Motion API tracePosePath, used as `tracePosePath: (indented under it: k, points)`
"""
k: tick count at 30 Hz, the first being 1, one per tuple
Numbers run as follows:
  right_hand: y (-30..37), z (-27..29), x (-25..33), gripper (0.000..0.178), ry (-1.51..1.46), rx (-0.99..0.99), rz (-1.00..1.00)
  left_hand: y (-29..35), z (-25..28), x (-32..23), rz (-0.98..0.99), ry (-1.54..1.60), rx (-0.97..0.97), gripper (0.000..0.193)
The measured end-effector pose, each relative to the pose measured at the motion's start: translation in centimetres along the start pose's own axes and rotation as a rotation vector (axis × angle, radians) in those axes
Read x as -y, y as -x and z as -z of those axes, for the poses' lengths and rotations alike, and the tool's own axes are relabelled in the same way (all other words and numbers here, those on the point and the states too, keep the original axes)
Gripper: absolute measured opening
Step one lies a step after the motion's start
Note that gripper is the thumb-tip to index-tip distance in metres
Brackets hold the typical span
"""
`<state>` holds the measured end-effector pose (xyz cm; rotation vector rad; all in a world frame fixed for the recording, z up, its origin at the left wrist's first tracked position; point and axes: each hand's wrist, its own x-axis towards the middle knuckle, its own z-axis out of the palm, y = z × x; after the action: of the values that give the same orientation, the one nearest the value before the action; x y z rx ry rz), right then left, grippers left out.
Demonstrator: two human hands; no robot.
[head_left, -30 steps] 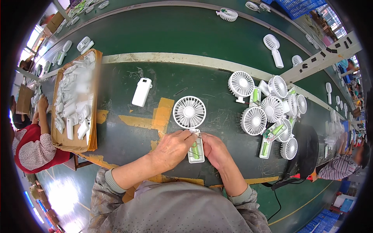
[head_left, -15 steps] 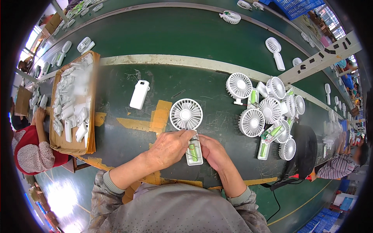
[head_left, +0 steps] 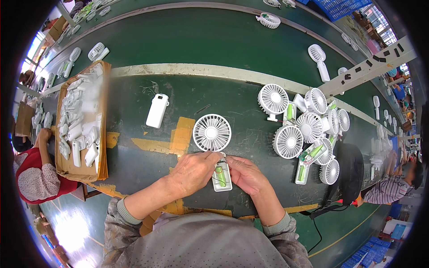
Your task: The person assembles portable fans by fitting the internal wiring and battery into the handle, snapping on the handle cover, testing the fan, and placing the assembled fan onto the conveyor belt.
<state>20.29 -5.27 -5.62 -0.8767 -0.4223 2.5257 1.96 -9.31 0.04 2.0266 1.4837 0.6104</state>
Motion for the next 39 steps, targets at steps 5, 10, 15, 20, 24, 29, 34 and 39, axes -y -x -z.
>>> tracePosePath:
  k: [5, 10, 15, 20, 24, 29, 34, 39]
  points:
    - [0.1, -0.4, -0.2, 0.029, 0.083, -0.028, 0.011, 0.0, -0.1, 0.1, -0.02, -0.01, -0.007, 0.023]
    - [0.3, -0.6, -0.7, 0.027, 0.34, -0.099, 0.084, 0.0, -0.1, 0.0, -0.026, -0.019, -0.003, 0.026]
    - [0.5, -0.8, -0.4, 0.029, 0.332, -0.015, 0.083, 0.1, -0.1, 0.1, -0.02, -0.022, -0.008, 0.027]
    - [0.5, -1.2, -0.2, 0.028, 0.412, -0.001, 0.115, 0.0, 0.0, 0.1, -0.012, -0.014, 0.014, 0.027]
    - [0.5, -1.3, -0.1, 0.028, 0.447, -0.026, 0.105, -0.1, 0.0, 0.2, -0.022, -0.004, 0.007, 0.027]
    - [0.1, -1.3, -0.6, 0.033, 0.913, -0.128, 0.174, -0.3, 0.3, -0.1, -0.003, -0.028, 0.038, 0.027]
    - [0.2, -1.4, -0.8, 0.031, 0.663, -0.104, 0.196, -0.2, 0.2, 0.2, -0.003, -0.01, 0.039, 0.027]
    - [0.1, -1.7, -0.5, 0.029, 0.33, -0.125, 0.075, -0.1, 0.3, 0.5, 0.028, 0.04, 0.017, 0.027]
